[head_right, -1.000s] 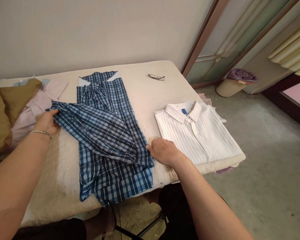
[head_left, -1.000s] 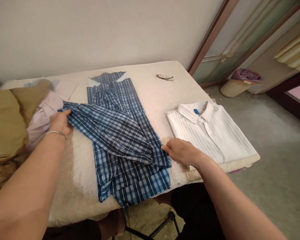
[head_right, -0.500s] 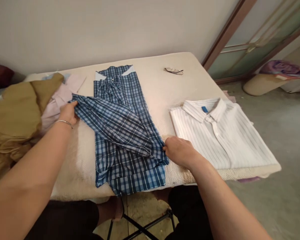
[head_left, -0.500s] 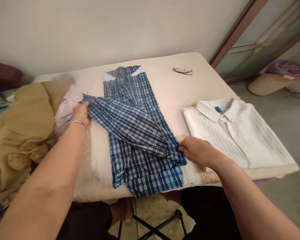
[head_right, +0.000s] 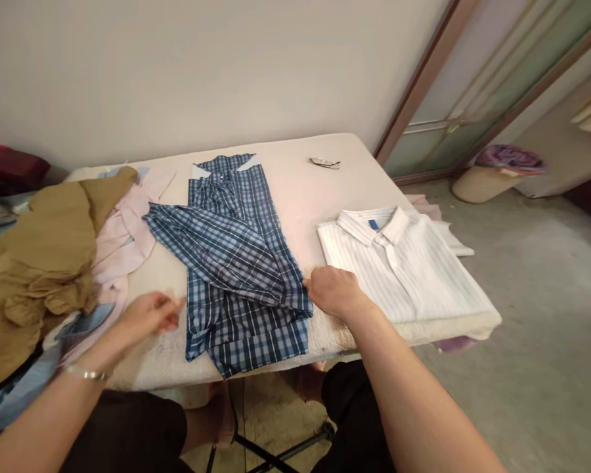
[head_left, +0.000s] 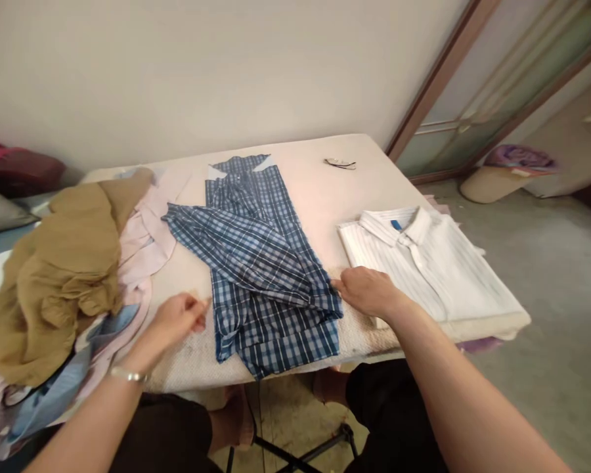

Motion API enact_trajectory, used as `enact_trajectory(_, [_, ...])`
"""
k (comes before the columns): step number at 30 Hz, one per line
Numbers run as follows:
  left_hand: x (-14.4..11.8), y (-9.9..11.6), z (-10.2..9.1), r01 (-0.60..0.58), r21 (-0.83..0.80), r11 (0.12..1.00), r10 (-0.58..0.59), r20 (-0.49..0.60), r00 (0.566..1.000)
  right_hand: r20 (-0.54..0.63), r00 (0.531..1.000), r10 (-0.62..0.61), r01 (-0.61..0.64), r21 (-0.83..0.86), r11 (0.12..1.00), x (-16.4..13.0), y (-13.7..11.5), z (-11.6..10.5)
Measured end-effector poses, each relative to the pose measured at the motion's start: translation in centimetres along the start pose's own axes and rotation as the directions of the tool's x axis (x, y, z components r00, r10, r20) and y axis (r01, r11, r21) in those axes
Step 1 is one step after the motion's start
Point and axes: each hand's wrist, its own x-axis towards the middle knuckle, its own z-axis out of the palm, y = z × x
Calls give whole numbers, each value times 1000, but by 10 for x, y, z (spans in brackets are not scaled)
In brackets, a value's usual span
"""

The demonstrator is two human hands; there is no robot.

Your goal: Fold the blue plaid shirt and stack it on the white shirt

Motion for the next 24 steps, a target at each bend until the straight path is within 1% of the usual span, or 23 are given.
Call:
enact_trajectory(1, [-16,-11,9,32,47,998,-36,86,996,2,1000,-13,13,10,1000,-1,0,1])
enact_trajectory(2, [-28,-18,17,38,68,997,-47,139,989,7,999,-37,37,22,999,-2,-1,2])
enact_trajectory(3, [-37,-24,25,33,76,997,-46,179,983,23,998,-66,65,43,997,-3,-2,3])
enact_trajectory(5, [-45,-27,35,11,64,998,-25,225,974,93,988,-122,113,101,988,-5,-4,3])
enact_trajectory(7, [-46,-25,38,12,70,997,-31,285,958,189,969,-157,126,163,979,-6,-7,0])
enact_trajectory(9, [-44,-21,37,16,66,998,-39,367,930,262,951,-164,114,195,974,-7,-7,-3])
enact_trajectory(12, [-44,-16,33,-13,50,999,-11,449,894,289,941,-177,120,206,971,-7,-4,-7])
enact_trajectory(15, [-47,-15,32,-49,48,998,21,471,882,297,937,-182,118,223,968,-6,1,-5])
enact_trajectory(17, [-47,-19,30,-55,78,995,12,473,881,324,931,-169,99,222,970,-6,1,-3])
enact_trajectory(19, [-44,-26,24,-56,157,986,-27,478,878,355,921,-159,96,188,977,-5,-2,-1])
enact_trajectory(21, [-38,-32,11,-76,253,964,-56,476,877,329,931,-157,119,133,984,-5,-6,-2])
enact_trajectory(22, [-33,-33,2,-100,294,951,-48,457,888,291,944,-154,128,107,986,-5,-9,-3])
enact_trajectory(23, [-27,-31,-7,-133,334,933,-17,411,911,238,960,-150,132,90,987,-4,-10,-5])
enact_trajectory(24, [-19,-25,-16,-174,380,909,41,334,942,182,972,-149,136,81,987,-4,-12,-5])
